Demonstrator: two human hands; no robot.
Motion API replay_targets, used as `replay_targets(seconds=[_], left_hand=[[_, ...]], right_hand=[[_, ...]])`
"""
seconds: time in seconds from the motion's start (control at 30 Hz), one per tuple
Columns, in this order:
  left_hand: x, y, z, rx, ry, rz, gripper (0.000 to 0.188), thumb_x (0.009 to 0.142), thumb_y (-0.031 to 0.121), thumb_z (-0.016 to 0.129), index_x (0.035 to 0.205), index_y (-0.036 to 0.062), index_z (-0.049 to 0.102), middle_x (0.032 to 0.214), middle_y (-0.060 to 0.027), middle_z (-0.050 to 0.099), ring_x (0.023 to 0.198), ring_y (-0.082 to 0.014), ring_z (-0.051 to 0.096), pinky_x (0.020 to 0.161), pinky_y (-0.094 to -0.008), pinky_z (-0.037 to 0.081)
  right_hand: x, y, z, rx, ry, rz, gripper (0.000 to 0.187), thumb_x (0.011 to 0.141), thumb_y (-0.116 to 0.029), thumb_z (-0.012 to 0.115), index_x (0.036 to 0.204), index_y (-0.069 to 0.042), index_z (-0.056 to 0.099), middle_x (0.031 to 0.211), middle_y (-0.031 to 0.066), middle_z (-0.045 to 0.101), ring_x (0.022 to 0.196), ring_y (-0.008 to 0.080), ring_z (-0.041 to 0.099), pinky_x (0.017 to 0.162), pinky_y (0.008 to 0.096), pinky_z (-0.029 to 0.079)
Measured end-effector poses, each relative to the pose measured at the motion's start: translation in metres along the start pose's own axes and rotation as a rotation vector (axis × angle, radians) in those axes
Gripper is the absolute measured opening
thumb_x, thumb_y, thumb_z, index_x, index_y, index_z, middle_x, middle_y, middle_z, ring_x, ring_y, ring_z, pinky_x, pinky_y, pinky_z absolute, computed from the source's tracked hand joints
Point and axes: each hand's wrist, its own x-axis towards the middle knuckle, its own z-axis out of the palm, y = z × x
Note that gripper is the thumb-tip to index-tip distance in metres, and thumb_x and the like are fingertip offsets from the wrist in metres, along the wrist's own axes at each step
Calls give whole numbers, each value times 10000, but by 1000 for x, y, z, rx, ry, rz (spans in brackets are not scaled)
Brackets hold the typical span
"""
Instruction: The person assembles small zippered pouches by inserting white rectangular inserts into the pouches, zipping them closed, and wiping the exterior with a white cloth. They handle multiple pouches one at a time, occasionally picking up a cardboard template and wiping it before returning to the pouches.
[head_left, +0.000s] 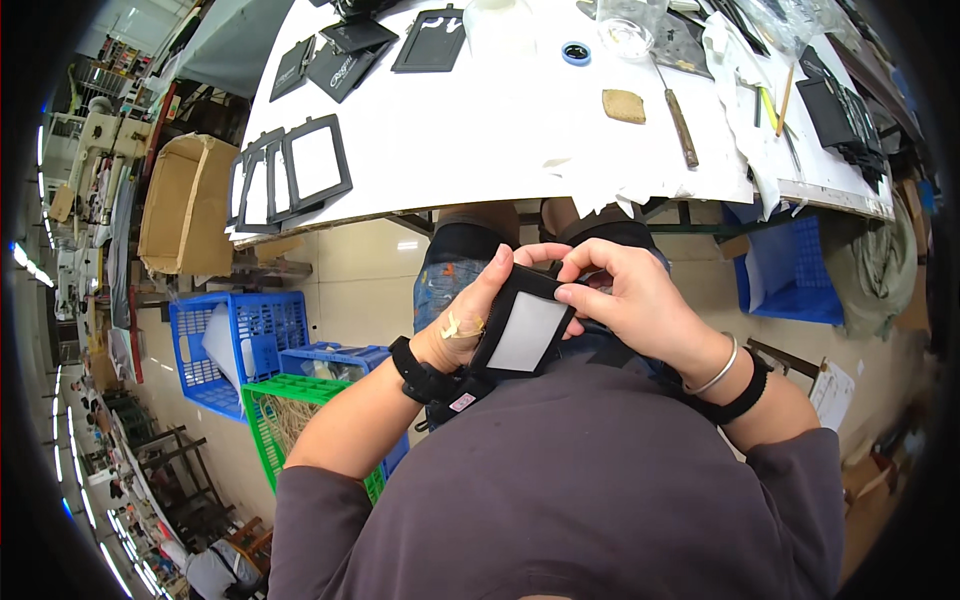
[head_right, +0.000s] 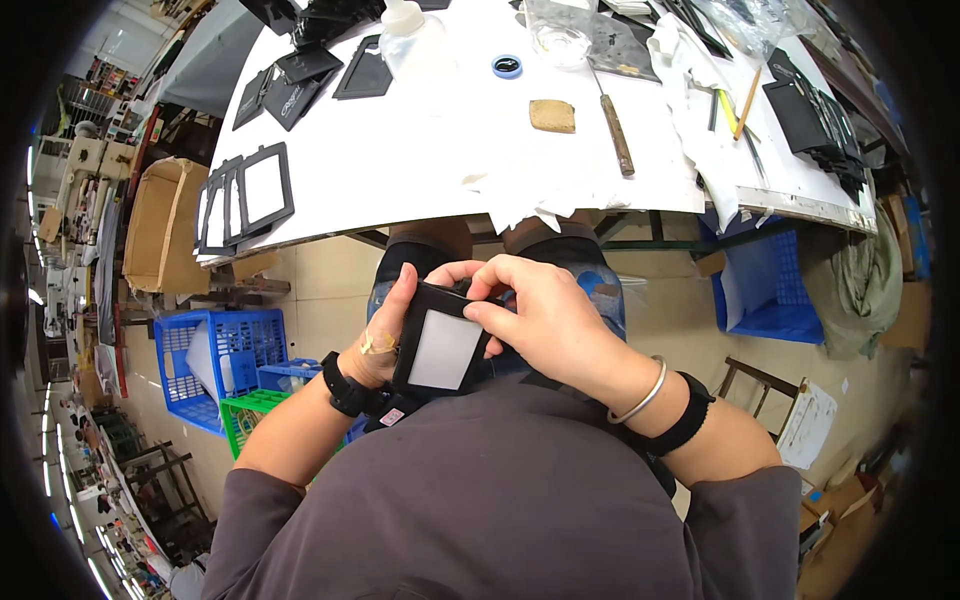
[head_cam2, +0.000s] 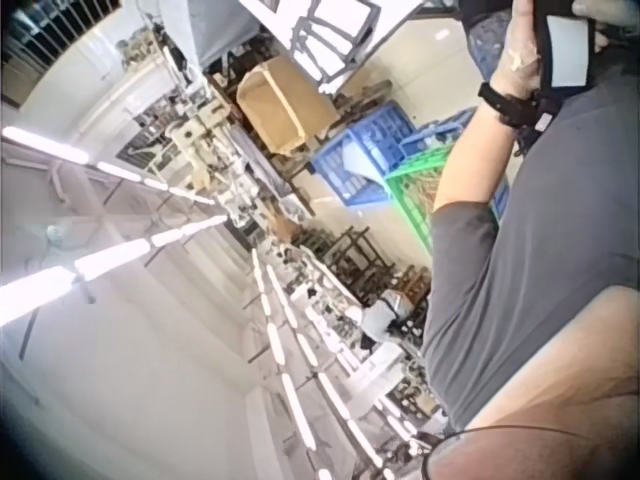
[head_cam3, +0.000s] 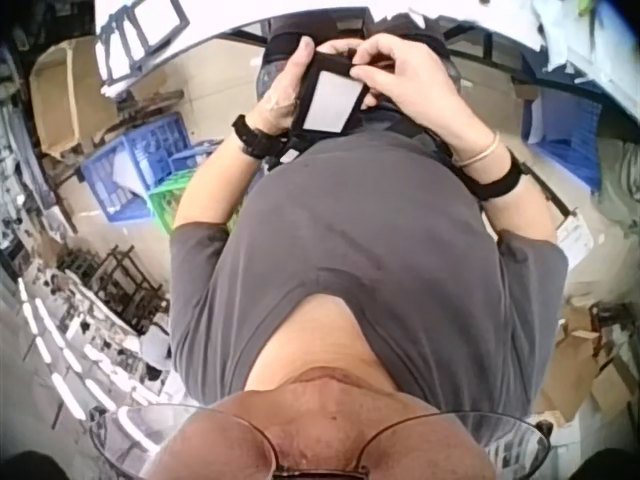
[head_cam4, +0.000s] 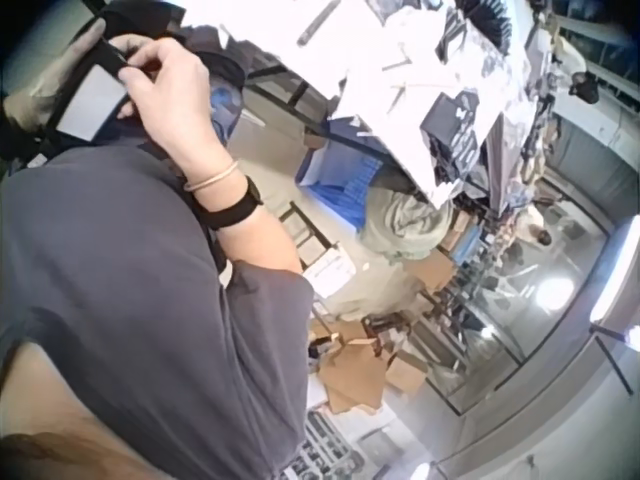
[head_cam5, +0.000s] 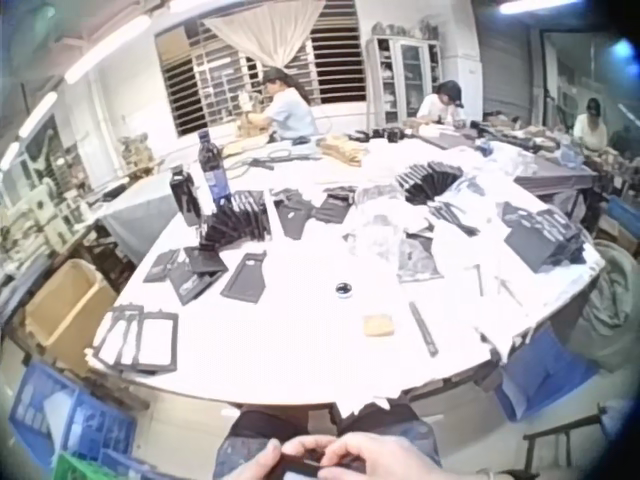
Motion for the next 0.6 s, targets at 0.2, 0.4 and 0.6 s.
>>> replay_targets(seconds=[0.2, 0.4, 0.6], left_hand=[[-1, 1, -19, -261, -84, -108, 746, 890, 641, 254, 1299, 34, 394, 1175, -227, 532, 1039, -362, 577, 883, -436, 489], [-37, 7, -34, 60, 322, -23, 370, 951, 295, 456, 1217, 40, 475, 1132, -101, 585, 1009, -206, 600, 849, -354, 510], [-51, -4, -39, 14, 348, 40, 342, 933, 184, 492, 1247, 60, 437, 1134, -58, 573, 1014, -132, 576, 860, -308, 497]], right_hand=[[25, 18, 4, 194, 44, 58, 108, 809, -52, 639, 866, 15, 577, 746, 56, 619, 629, 87, 568, 526, 214, 461], [51, 45, 14, 214, 164, -20, 155, 854, -117, 604, 934, 15, 594, 771, 59, 637, 674, 78, 567, 608, 228, 456], [59, 43, 19, 192, -5, 74, 181, 894, -146, 561, 982, 7, 603, 755, 26, 623, 632, 61, 541, 585, 196, 453]])
